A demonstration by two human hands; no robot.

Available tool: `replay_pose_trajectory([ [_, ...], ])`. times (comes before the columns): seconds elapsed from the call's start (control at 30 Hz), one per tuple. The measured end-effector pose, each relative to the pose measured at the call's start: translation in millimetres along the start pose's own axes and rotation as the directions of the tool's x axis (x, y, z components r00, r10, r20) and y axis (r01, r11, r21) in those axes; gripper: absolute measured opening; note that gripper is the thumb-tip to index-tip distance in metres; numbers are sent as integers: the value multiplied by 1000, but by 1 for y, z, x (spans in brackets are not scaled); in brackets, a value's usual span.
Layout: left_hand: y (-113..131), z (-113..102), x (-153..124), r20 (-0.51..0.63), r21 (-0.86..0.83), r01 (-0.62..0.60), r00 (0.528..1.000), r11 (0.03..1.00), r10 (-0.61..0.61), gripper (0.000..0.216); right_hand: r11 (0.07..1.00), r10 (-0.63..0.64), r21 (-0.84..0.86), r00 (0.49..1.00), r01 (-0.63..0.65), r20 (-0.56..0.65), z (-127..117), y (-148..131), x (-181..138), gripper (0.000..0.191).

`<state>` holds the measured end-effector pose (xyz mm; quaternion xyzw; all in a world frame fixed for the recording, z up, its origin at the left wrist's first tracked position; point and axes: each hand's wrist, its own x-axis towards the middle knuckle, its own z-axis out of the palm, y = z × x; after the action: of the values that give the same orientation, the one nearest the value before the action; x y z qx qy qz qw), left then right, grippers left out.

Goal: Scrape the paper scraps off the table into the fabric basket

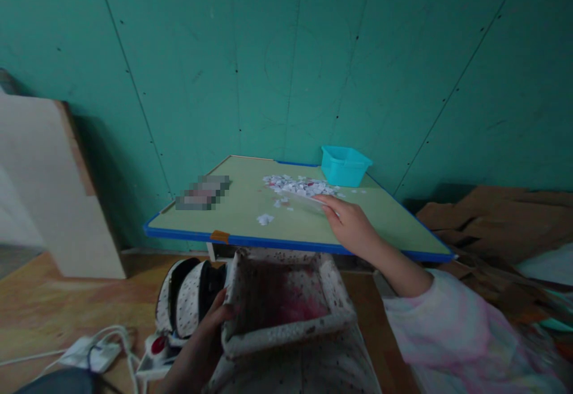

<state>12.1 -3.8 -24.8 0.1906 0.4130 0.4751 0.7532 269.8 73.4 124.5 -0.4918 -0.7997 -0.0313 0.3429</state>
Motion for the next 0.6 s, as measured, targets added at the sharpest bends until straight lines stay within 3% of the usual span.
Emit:
replay_pose_trajectory([
  [0.23,1,3,-1,-98,-37,45,994,998,-48,58,996,-24,-86,997,30,74,0,12,4,40],
  [0.4,0,2,1,-73,-8,16,997,1000,-16,57,991,-38,-122,991,53,126,4,13,8,41],
  [0.6,-2,-4,2,-73,-31,20,997,999,-22,61,994,-95,-38,985,101,142,-3,13,7,38],
])
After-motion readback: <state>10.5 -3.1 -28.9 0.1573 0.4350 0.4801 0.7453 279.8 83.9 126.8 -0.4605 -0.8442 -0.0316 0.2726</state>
